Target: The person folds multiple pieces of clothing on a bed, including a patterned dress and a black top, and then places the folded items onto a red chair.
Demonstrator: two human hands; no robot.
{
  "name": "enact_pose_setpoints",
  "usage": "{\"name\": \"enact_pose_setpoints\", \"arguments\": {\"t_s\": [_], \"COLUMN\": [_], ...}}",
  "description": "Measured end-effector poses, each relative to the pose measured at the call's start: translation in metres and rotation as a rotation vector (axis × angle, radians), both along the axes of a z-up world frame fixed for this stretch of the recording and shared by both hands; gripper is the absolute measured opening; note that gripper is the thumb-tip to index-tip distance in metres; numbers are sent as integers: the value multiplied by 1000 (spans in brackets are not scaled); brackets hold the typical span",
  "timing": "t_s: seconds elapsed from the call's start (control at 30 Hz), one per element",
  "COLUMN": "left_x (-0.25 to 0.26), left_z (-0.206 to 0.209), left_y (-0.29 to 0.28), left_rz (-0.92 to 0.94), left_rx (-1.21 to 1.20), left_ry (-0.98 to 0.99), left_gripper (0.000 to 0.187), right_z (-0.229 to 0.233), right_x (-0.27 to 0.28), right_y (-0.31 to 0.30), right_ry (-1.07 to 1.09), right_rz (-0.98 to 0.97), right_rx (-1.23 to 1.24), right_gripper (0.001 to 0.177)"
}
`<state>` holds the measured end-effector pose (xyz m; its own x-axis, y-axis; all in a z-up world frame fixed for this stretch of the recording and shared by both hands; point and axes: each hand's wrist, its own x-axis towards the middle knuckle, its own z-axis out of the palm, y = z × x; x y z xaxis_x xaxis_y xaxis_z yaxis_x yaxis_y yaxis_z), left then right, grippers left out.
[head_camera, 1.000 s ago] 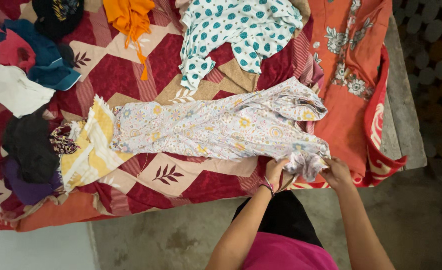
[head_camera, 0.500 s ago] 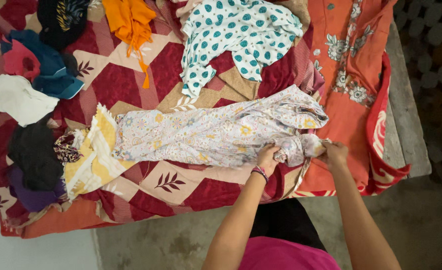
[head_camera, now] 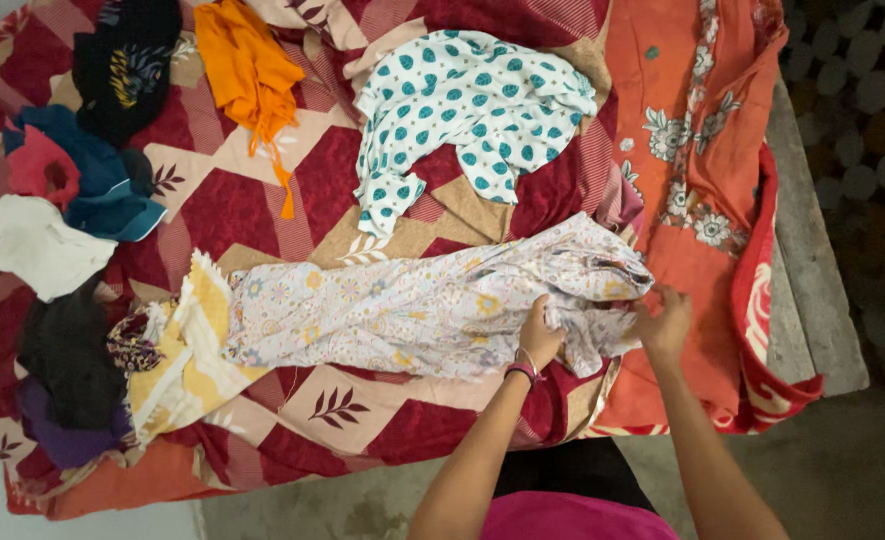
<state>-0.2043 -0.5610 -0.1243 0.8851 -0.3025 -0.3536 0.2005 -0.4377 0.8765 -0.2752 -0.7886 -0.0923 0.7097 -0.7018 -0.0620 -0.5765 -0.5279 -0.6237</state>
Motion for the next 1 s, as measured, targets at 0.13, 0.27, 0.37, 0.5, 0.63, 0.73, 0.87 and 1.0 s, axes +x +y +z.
{"name": "enact_pose_setpoints", "arguments": {"t_s": [0.13, 0.27, 0.37, 0.5, 0.63, 0.73, 0.87, 1.0], "left_x": [19, 33, 40, 74, 116, 144, 166, 178], "left_z": [1, 4, 11, 18, 45, 45, -11, -48], "left_y": [-2, -2, -4, -22, -61, -80, -83, -60], "left_rz": [-99, -133, -15, -16, 47, 133, 387, 688], "left_rx": [109, 353, 470, 274, 232, -293, -564, -788], "left_ry": [121, -77, -353, -293, 183, 392, 683, 922], "left_gripper": [71, 34, 33, 24, 63, 61, 33, 13], "right_z": [20, 27, 17, 29, 76, 105, 117, 84], "right_x": [40, 72, 82, 108, 161, 193, 200, 165], "right_y": [-6, -1, -6, -18, -28, -23, -13, 5], "right_ry": [-71, 42, 243, 117, -34, -135, -265, -323], "right_rz": [172, 409, 440, 313, 325, 468, 585, -62], "right_rx": [-32, -183, -199, -11, 188, 191, 393, 472], "right_gripper": [58, 64, 48, 36, 29, 27, 39, 23]}}
